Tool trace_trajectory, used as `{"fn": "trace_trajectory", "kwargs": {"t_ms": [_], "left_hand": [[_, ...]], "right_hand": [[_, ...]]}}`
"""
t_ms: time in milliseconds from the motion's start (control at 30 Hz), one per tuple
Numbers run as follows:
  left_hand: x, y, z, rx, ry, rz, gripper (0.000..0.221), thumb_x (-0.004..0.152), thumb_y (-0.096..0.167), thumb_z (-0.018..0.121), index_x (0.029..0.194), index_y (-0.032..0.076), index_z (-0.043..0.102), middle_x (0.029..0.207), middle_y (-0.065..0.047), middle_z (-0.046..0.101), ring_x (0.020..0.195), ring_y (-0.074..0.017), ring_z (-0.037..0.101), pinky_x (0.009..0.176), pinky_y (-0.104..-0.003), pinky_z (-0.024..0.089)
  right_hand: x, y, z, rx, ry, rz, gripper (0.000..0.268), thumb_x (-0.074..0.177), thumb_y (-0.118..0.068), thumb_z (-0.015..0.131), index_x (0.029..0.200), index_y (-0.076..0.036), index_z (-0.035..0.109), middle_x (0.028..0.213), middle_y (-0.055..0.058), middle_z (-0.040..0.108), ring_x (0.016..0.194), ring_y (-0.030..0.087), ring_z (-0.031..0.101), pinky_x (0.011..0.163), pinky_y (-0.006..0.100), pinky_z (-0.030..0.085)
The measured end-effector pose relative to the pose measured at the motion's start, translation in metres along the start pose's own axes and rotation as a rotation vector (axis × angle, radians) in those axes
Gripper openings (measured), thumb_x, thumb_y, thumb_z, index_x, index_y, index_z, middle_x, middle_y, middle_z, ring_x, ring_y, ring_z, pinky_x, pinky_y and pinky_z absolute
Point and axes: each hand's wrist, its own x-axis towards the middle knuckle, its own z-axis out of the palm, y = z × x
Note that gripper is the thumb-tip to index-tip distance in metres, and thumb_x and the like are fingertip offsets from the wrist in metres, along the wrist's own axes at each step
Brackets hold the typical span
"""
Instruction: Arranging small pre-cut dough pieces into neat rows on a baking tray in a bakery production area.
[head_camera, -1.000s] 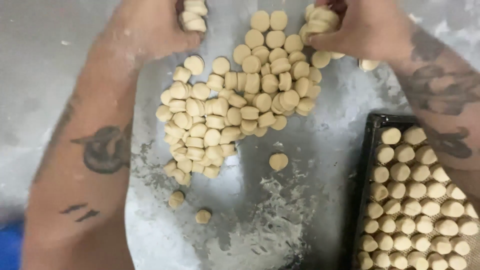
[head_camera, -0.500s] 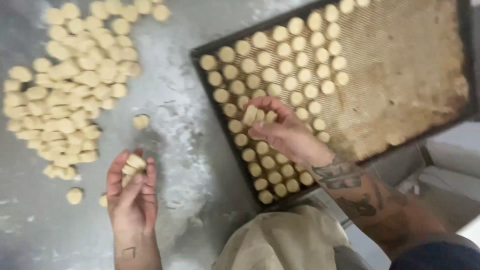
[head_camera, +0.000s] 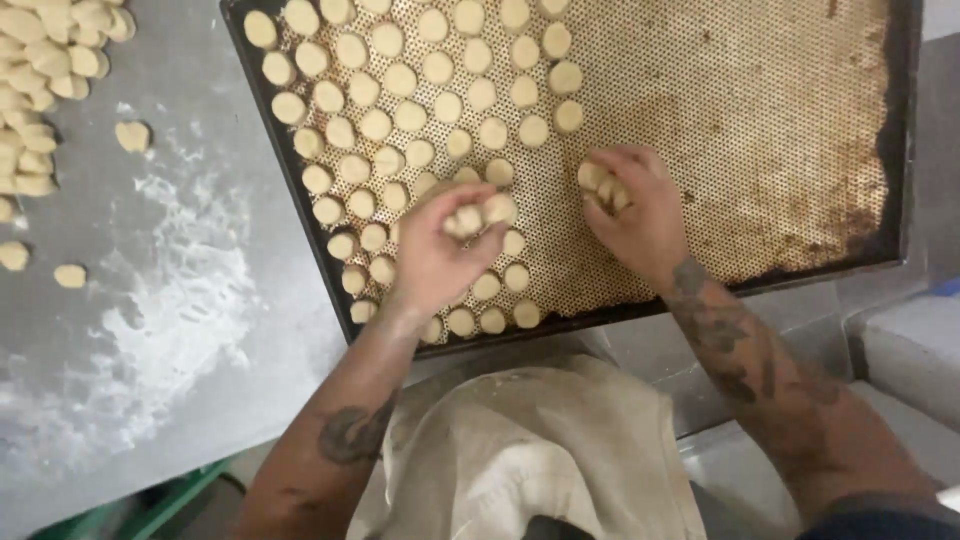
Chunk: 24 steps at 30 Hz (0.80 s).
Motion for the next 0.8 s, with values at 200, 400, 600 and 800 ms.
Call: {"fn": "trace_trajectory", "kwargs": {"t_ms": [200, 400, 600, 800], "left_hand": [[0.039, -0.052, 0.081, 0.876, -0.097, 0.298, 0.029, 0.095, 0.030, 0.089, 0.124, 0.025, 0.085, 0.116, 0.000, 0.081, 0.104, -0.0271, 0.083, 0.093, -0.045, 0.067], [0.033, -0.030, 0.083, 0.723, -0.124, 0.213, 0.032, 0.096, 0.012, 0.088, 0.128, 0.010, 0.085, 0.133, -0.017, 0.063, 0.112, -0.0482, 0.078, 0.094, -0.058, 0.066], [0.016, 0.040, 0.029, 0.054, 0.007, -0.244, 0.061, 0.096, -0.003, 0.083, 0.155, 0.005, 0.069, 0.130, -0.020, 0.075, 0.127, -0.0362, 0.077, 0.112, -0.049, 0.062], [-0.006, -0.019, 0.076, 0.664, -0.110, 0.070, 0.048, 0.092, 0.034, 0.094, 0.133, 0.017, 0.077, 0.104, -0.008, 0.082, 0.099, -0.0347, 0.085, 0.091, -0.051, 0.068]], "right_hand": [[0.034, 0.040, 0.023, -0.284, 0.010, -0.328, 0.032, 0.103, -0.007, 0.093, 0.133, -0.009, 0.081, 0.135, 0.012, 0.075, 0.122, 0.036, 0.081, 0.099, 0.051, 0.070], [0.037, 0.029, 0.004, -0.059, -0.009, -0.362, 0.039, 0.101, -0.005, 0.098, 0.136, 0.000, 0.081, 0.145, 0.023, 0.067, 0.128, 0.052, 0.074, 0.101, 0.060, 0.068], [0.007, 0.015, -0.023, 0.088, -0.103, -0.065, 0.053, 0.090, 0.006, 0.082, 0.141, -0.005, 0.076, 0.133, 0.018, 0.050, 0.127, 0.054, 0.068, 0.110, 0.063, 0.058], [-0.004, 0.031, 0.006, -0.048, -0.156, -0.113, 0.035, 0.106, -0.013, 0.092, 0.137, -0.010, 0.076, 0.133, 0.017, 0.075, 0.128, 0.045, 0.078, 0.100, 0.057, 0.067]]}}
